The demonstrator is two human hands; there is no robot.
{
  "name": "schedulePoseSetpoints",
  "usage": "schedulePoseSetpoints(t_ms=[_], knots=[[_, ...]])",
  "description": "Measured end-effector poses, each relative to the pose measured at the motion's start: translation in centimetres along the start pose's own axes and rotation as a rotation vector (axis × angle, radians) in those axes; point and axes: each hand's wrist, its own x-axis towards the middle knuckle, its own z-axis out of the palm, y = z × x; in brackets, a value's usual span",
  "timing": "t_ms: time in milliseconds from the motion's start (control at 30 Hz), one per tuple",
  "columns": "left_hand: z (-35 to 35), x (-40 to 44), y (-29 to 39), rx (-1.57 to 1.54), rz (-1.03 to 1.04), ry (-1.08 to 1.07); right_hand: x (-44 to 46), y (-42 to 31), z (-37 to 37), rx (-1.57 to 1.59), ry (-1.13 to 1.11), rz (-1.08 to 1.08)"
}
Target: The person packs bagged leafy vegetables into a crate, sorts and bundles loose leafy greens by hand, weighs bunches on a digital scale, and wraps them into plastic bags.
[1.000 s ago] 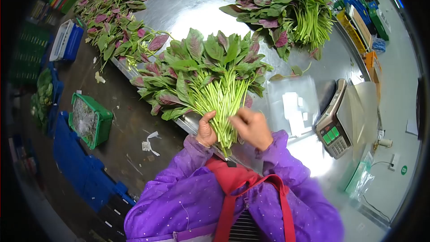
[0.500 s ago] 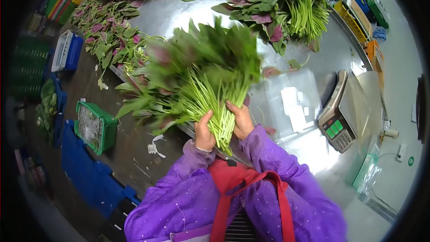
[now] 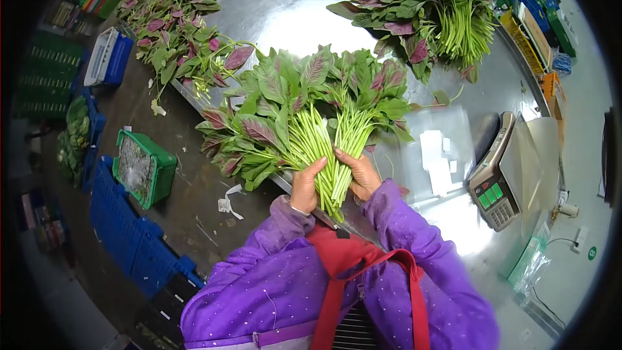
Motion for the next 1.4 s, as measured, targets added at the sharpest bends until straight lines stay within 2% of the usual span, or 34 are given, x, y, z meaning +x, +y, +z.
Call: schedulePoseSetpoints(t_ms=[100, 267, 400, 533, 633, 733, 800, 900, 1000, 1067, 1133, 1167, 1200, 1233, 1267, 1300, 1400], knots=[[1.0, -1.0, 1.0, 0.22, 0.114, -0.021, -1.1, -0.2, 1.1, -0.048, -0.054, -0.006], [1.1, -5.9, 1.2, 0.237, 0.132, -0.065, -6.5, -0.7, 2.6, -0.161, -0.137, 0.072], [-1.8, -8.4, -0.4, -0.027, -0.217, -0.015, -8.9, 2.5, 0.3, -0.188, -0.192, 0.181], [-3.4, -6.1, 0.9, 0.185, -0.304, -0.304, -9.3, 1.7, 1.1, -0.078, -0.188, 0.288], [-3.4, -5.6, 1.3, 0.1, -0.438, -0.343, -9.0, 1.9, 0.7, -0.178, -0.222, 0.279], [-2.8, -5.8, 1.8, 0.198, -0.378, -0.45, -9.6, 1.4, 1.1, -0.255, -0.311, 0.205], [-1.9, -6.3, 2.4, 0.351, -0.315, -0.465, -10.1, 0.7, 1.3, -0.251, -0.384, 0.236], [-1.4, -6.3, 3.8, 0.651, -0.327, -0.533, -10.0, 0.4, 1.0, -0.19, -0.503, 0.349], [0.0, -5.5, 4.8, 0.67, -0.33, -0.615, -9.9, -0.1, 1.6, -0.187, -0.552, 0.363], [1.2, -5.2, 5.2, 0.684, -0.126, -0.688, -9.4, -0.3, 1.5, -0.304, -0.52, 0.295], [1.7, -4.2, 6.1, 0.87, -0.324, -0.601, -8.7, -0.1, 1.4, -0.353, -0.476, 0.243], [1.8, -4.0, 6.3, 0.961, -0.427, -0.552, -8.5, -0.1, 1.5, -0.399, -0.452, 0.147], [2.0, -3.7, 5.5, 0.835, -0.069, -0.68, -8.3, -0.3, 1.6, -0.443, -0.426, 0.05], [2.1, -3.5, 5.4, 0.835, -0.056, -0.697, -8.1, -0.5, 1.7, -0.486, -0.399, -0.046], [2.4, -3.1, 5.6, 0.836, -0.042, -0.715, -8.3, -1.1, 1.7, -0.483, -0.387, 0.008], [2.9, -3.0, 5.9, 0.837, -0.028, -0.736, -8.2, -1.6, 1.9, -0.471, -0.375, -0.026], [3.7, -3.3, 4.9, 0.666, 0.014, -0.563, -7.8, -2.5, 2.2, -0.459, -0.318, -0.134]])
